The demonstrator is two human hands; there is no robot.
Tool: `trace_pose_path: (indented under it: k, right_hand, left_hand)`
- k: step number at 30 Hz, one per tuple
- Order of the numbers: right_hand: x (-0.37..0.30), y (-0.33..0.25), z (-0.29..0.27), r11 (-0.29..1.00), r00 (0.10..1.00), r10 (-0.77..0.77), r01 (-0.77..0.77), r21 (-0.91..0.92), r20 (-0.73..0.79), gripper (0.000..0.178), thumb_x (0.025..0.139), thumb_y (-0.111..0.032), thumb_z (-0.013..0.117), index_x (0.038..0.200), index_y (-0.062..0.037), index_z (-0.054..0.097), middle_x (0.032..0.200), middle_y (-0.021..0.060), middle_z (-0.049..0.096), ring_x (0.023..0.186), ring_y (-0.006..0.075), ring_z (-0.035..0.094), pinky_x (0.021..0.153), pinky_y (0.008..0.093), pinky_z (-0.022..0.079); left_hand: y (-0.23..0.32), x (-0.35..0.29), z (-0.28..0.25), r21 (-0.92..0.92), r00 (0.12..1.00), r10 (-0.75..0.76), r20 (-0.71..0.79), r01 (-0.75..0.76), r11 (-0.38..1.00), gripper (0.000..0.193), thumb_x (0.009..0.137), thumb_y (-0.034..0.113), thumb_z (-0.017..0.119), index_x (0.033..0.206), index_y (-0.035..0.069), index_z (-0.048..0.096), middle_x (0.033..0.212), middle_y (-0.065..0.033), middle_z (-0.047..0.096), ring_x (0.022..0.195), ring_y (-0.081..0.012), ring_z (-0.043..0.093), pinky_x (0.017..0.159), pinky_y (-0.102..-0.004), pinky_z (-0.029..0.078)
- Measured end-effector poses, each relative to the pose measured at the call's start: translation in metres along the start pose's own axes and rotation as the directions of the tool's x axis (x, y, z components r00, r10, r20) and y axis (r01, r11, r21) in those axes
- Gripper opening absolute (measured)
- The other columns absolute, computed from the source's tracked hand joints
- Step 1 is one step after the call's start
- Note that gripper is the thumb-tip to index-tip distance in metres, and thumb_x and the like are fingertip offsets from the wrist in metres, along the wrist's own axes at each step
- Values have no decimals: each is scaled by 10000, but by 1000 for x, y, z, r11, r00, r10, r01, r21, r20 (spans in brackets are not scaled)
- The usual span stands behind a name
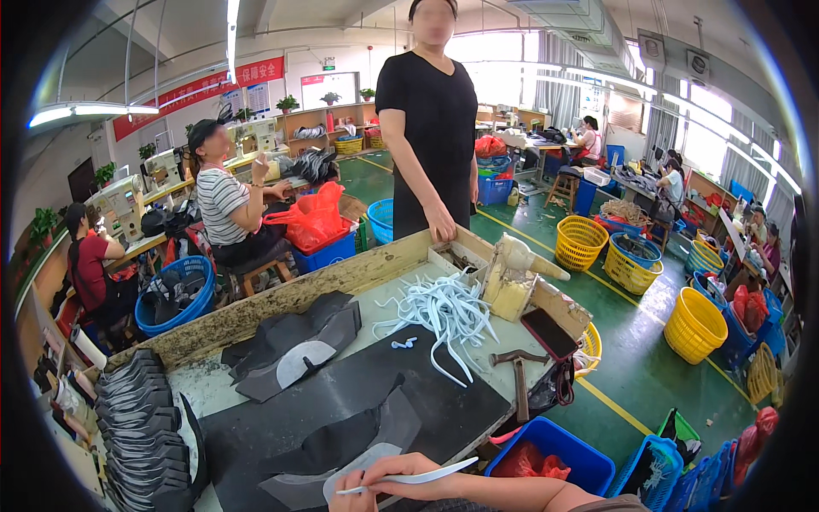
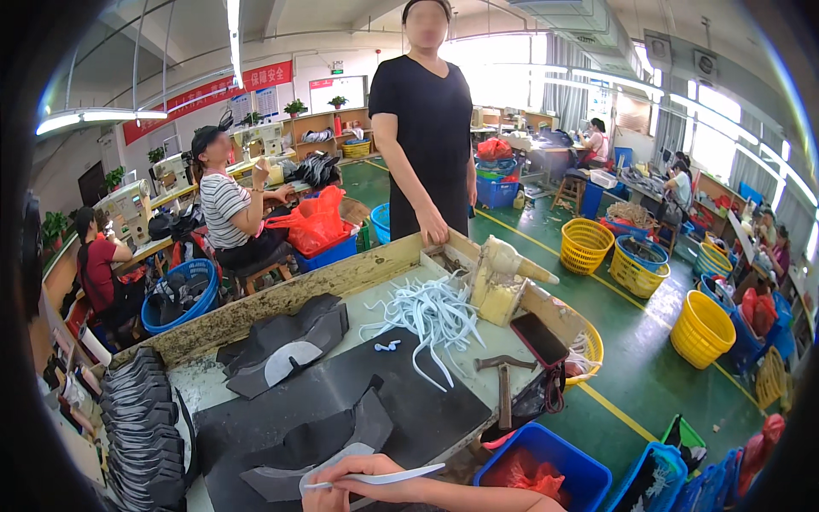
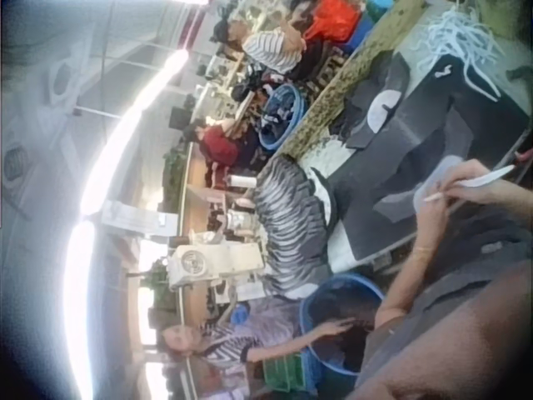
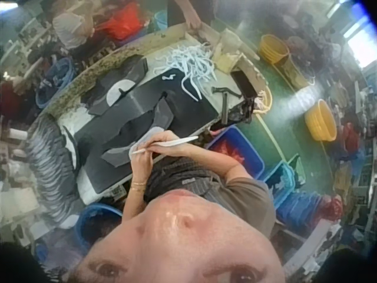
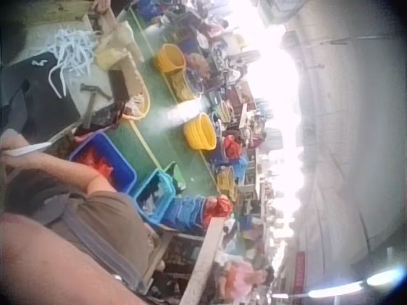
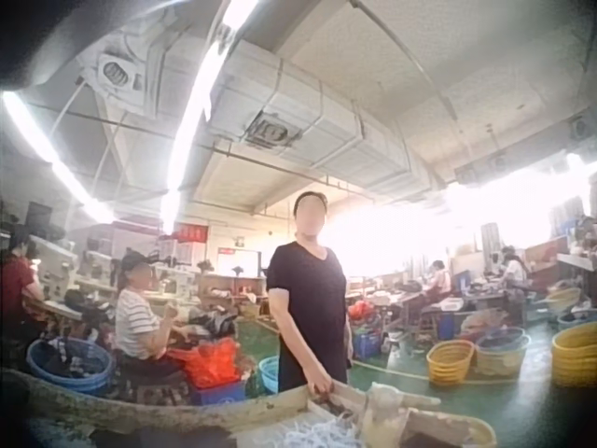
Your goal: The person hammers the edges of shoe upper parts using a hammer, adheres tape along the edge by hand, and folds the material over the tape.
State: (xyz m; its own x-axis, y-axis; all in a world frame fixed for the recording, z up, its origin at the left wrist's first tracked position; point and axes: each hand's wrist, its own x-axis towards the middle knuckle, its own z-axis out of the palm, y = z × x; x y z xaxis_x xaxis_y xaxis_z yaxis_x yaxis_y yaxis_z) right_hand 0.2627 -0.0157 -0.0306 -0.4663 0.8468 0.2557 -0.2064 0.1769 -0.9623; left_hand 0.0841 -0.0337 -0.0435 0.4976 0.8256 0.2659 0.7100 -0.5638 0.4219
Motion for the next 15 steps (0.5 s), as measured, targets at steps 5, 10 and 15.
trace_pose_path:
  k: [5,10,15]
  right_hand:
    - [-1,4,-5,928,994,-64,28,-370,-84,165,881,-43,646,1041,0,647,999,94,675,916,194,653,795,290,503]
    - [6,4,8,880,984,-146,81,-468,-103,158,878,-51,647,1027,2,644,990,113,663,894,235,660,773,309,516]
    - [13,14,18,878,985,-127,57,-475,-117,157,876,-57,647,1017,9,634,985,125,659,890,255,659,768,313,519]
  left_hand:
    - [-30,-20,-30,454,991,31,-129,31,891,326,857,97,521,1165,3,570,1212,-127,543,1140,-316,488,1000,-448,375]
    - [-45,-31,-21,428,985,96,-140,-27,903,355,827,74,532,1175,38,590,1201,-114,559,1109,-307,512,966,-444,404]
    - [-39,-35,-14,371,985,64,-158,-1,929,378,812,73,540,1185,40,591,1189,-113,568,1100,-308,519,944,-442,417]
